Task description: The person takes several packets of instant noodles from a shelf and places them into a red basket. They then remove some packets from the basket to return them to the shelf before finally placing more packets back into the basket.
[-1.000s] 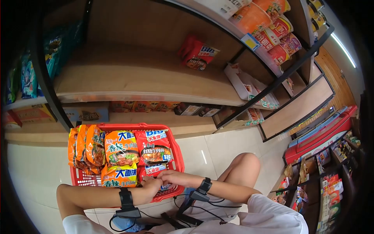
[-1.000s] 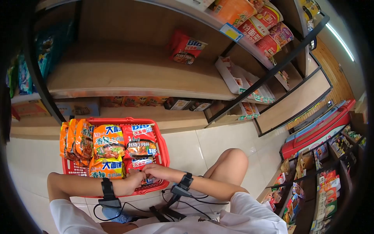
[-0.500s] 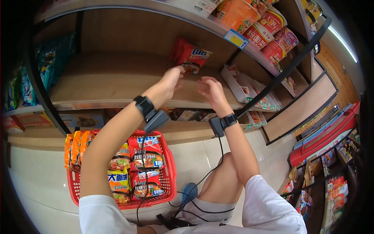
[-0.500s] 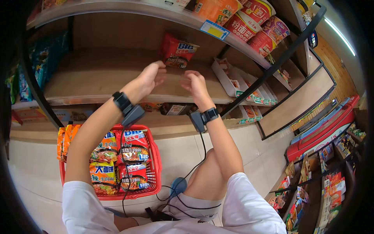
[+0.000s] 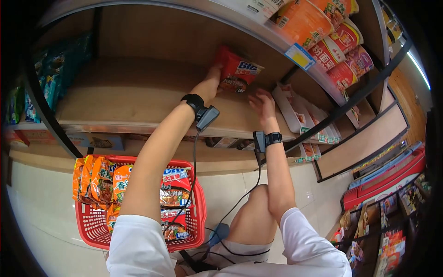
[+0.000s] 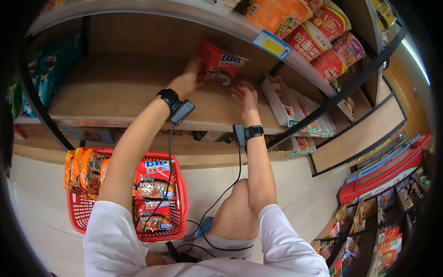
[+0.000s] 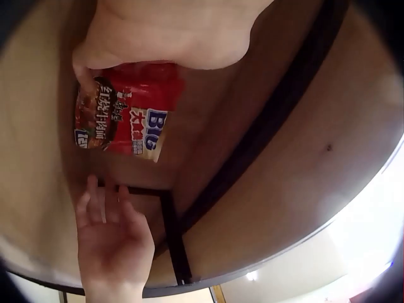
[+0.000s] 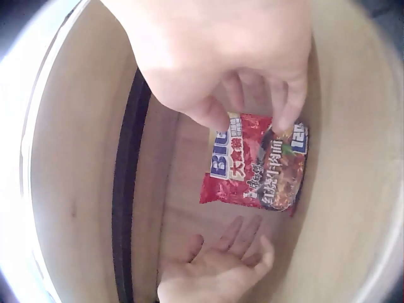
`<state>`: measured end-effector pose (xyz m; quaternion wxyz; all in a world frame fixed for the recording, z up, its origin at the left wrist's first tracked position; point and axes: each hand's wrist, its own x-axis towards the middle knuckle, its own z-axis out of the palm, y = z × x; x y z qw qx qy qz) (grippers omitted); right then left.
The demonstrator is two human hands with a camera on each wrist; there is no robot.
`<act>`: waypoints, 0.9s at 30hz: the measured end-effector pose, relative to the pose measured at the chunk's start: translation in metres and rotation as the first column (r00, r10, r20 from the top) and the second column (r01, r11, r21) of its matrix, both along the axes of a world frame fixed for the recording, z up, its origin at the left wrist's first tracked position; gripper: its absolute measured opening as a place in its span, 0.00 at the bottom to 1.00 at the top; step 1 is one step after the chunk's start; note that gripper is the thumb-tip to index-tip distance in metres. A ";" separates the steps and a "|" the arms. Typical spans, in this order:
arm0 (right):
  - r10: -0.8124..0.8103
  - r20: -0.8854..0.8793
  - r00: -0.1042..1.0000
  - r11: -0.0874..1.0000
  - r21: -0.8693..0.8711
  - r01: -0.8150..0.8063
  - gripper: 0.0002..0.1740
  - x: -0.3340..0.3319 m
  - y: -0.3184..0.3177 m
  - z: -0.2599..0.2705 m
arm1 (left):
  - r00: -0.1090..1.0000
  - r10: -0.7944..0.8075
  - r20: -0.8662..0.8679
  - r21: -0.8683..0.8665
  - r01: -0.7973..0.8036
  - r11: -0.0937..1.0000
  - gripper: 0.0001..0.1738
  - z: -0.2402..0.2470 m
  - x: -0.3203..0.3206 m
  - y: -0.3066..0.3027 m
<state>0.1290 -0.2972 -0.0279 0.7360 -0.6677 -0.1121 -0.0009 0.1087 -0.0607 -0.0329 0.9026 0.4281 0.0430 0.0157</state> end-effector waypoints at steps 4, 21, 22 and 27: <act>0.042 -0.001 0.999 0.996 0.074 -0.042 0.20 0.021 -0.001 -0.012 | 0.999 -0.008 0.032 0.010 0.008 1.000 0.36 0.000 0.014 0.002; 0.419 -0.118 0.900 0.855 0.385 -0.347 0.17 0.004 0.017 -0.011 | 0.977 -0.080 0.195 0.490 -0.027 0.872 0.44 -0.007 -0.016 -0.015; 0.405 -0.126 0.906 0.853 0.408 -0.325 0.17 0.000 0.019 -0.011 | 0.968 -0.068 0.240 0.519 -0.069 0.852 0.46 -0.013 -0.011 -0.017; 0.363 -0.185 0.913 0.851 0.465 -0.245 0.15 -0.021 0.031 -0.004 | 0.743 0.180 0.645 0.613 -0.643 0.460 0.42 -0.065 0.036 -0.029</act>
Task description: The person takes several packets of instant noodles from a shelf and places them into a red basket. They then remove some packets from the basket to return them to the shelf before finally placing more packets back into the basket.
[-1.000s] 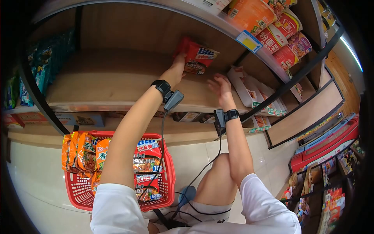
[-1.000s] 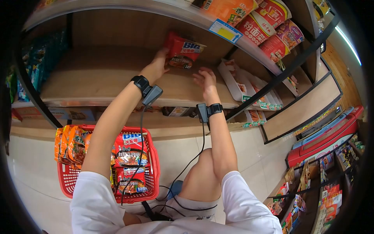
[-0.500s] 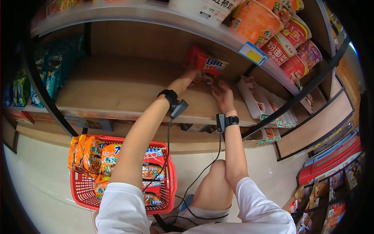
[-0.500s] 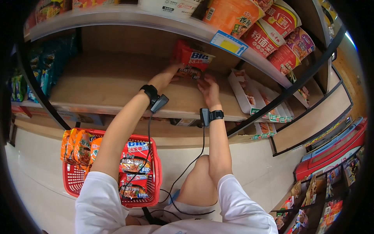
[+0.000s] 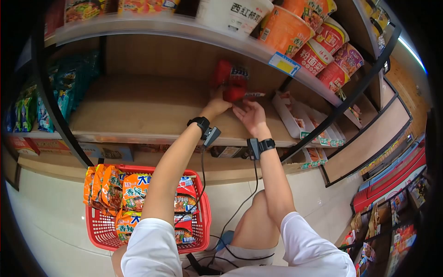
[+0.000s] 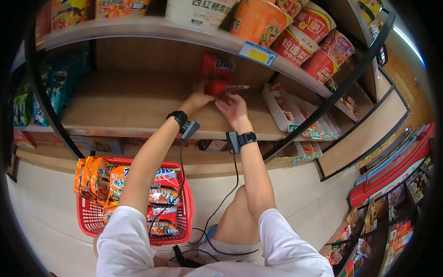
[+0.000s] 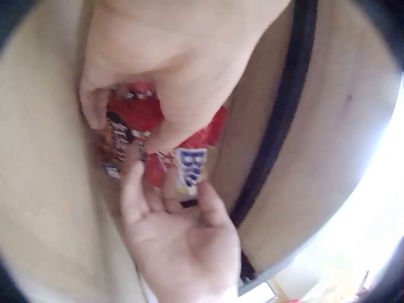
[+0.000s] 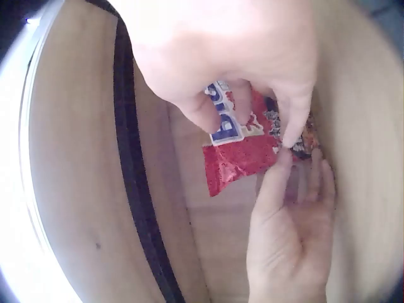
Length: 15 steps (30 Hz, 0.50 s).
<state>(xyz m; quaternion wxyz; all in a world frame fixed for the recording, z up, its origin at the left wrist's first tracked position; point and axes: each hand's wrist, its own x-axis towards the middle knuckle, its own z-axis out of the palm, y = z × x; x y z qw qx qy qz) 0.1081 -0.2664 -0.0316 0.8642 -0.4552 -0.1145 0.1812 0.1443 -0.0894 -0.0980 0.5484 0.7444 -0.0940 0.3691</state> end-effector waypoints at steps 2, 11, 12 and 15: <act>-0.005 -0.015 1.000 1.000 -0.030 0.004 0.15 -0.013 0.001 0.006 | 0.994 -0.088 0.072 0.074 0.083 0.994 0.37 -0.001 0.006 0.010; 0.039 0.056 0.998 0.996 -0.080 -0.035 0.08 -0.040 -0.013 0.003 | 0.999 -0.043 -0.011 0.182 0.044 0.982 0.29 0.056 -0.082 0.001; 0.037 0.048 0.998 0.995 -0.096 -0.032 0.08 -0.044 -0.013 0.004 | 1.000 -0.019 0.009 0.189 0.016 0.982 0.30 0.053 -0.083 -0.001; 0.052 0.119 0.992 0.992 -0.116 -0.038 0.09 -0.053 -0.009 0.001 | 0.994 0.058 0.093 0.215 -0.077 0.973 0.34 0.047 -0.079 -0.003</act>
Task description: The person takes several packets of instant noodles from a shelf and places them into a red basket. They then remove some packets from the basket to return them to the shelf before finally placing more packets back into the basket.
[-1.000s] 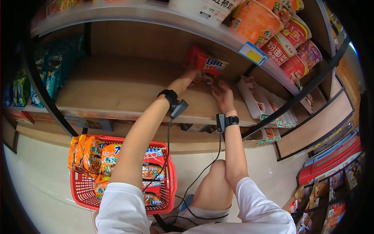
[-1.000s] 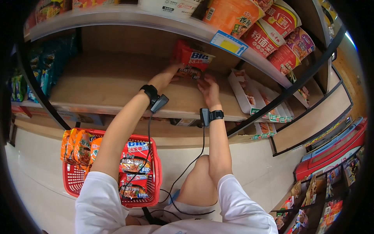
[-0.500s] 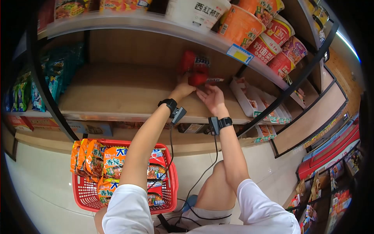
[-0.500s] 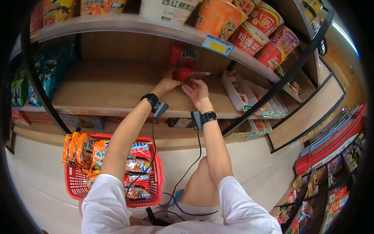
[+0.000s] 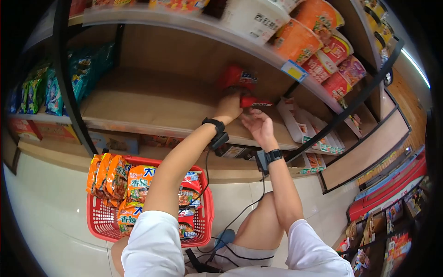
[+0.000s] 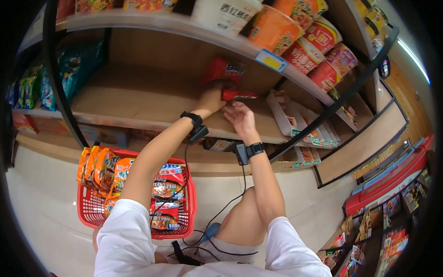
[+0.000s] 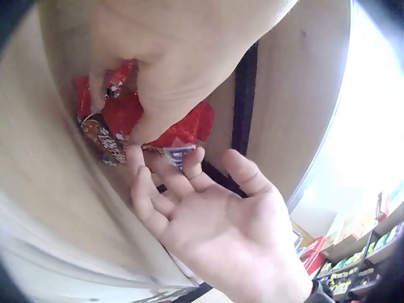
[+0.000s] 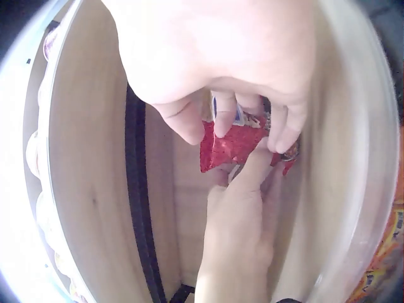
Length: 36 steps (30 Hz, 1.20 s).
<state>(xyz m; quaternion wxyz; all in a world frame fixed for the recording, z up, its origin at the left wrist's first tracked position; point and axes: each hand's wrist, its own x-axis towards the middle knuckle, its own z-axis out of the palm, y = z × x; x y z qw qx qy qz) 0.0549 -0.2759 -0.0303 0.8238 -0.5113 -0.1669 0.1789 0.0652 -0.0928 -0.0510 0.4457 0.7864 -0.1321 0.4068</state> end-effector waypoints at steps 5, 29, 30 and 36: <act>0.052 0.141 0.989 0.995 -0.095 -0.038 0.13 -0.021 0.010 -0.007 | 0.967 0.123 -0.221 0.197 -0.080 0.977 0.34 0.013 -0.013 0.023; 0.480 -0.140 0.866 0.740 -0.465 -0.485 0.29 -0.214 0.043 0.003 | 0.253 -0.671 -0.697 -0.704 -0.065 0.707 0.20 0.043 -0.392 0.115; 0.432 -0.109 0.895 0.703 -0.582 -0.410 0.30 -0.225 0.048 -0.006 | 0.179 -0.649 -0.739 -0.671 -0.124 0.731 0.19 0.027 -0.397 0.113; 0.415 -0.442 0.796 0.371 -0.716 -0.591 0.28 -0.256 0.038 -0.063 | 0.028 -0.805 -0.593 -0.790 -0.214 0.574 0.26 -0.090 -0.421 0.093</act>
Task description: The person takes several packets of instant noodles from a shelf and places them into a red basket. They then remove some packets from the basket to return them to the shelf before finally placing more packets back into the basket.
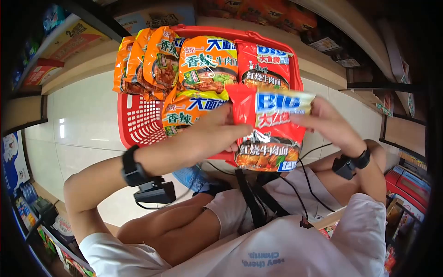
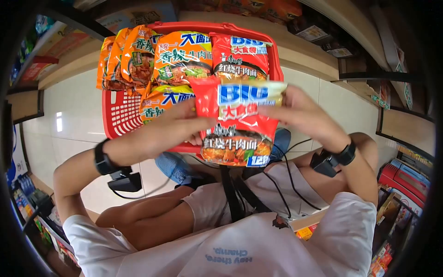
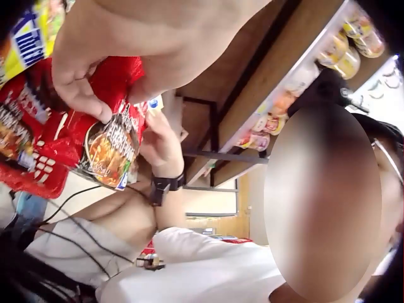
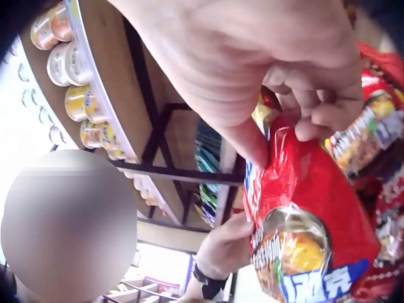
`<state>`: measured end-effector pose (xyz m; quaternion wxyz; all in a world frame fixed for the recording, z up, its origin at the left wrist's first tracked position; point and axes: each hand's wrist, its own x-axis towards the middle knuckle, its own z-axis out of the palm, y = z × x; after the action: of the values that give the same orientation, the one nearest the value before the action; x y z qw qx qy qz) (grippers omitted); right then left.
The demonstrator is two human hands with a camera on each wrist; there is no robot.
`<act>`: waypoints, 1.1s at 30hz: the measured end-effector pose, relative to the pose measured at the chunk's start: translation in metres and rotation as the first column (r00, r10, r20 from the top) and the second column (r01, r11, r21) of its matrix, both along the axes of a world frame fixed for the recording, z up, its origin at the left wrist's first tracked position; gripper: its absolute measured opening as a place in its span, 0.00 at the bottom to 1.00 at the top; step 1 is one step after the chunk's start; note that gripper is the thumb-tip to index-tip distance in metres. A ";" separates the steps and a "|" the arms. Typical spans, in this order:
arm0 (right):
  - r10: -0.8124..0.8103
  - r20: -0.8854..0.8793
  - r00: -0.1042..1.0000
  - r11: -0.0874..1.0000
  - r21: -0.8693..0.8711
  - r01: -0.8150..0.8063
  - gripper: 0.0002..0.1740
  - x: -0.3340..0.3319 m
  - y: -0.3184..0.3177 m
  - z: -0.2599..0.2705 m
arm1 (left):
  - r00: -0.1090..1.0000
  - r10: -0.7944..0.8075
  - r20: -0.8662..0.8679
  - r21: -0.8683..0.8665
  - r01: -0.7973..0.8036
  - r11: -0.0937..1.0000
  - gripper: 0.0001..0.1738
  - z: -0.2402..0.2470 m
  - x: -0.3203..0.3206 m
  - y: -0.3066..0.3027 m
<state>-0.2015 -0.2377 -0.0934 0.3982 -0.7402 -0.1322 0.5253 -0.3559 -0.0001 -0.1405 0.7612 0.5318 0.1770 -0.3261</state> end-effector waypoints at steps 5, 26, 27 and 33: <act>-0.113 0.030 0.993 0.993 -0.026 0.114 0.23 -0.023 -0.021 -0.040 | 0.996 0.044 -0.079 0.094 -0.036 0.995 0.23 -0.046 0.002 -0.025; 0.554 0.823 0.124 0.757 -0.437 -0.486 0.13 -0.022 -0.012 -0.067 | 0.999 0.043 0.002 0.370 -0.041 0.928 0.18 -0.095 0.002 -0.045; 0.586 0.805 0.087 0.731 -0.480 -0.484 0.13 -0.023 -0.013 -0.067 | 0.999 0.039 -0.006 0.366 -0.034 0.930 0.19 -0.090 0.002 -0.045; 0.706 0.707 0.034 0.645 -0.622 -0.445 0.16 -0.027 -0.009 -0.064 | 0.993 0.062 -0.098 0.286 -0.032 0.958 0.20 -0.091 0.005 -0.048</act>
<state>-0.2283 -0.2468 -0.1576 -0.0905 -0.8144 -0.5578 0.1317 -0.3508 -0.0480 -0.2319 0.6742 0.6131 0.2745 -0.3069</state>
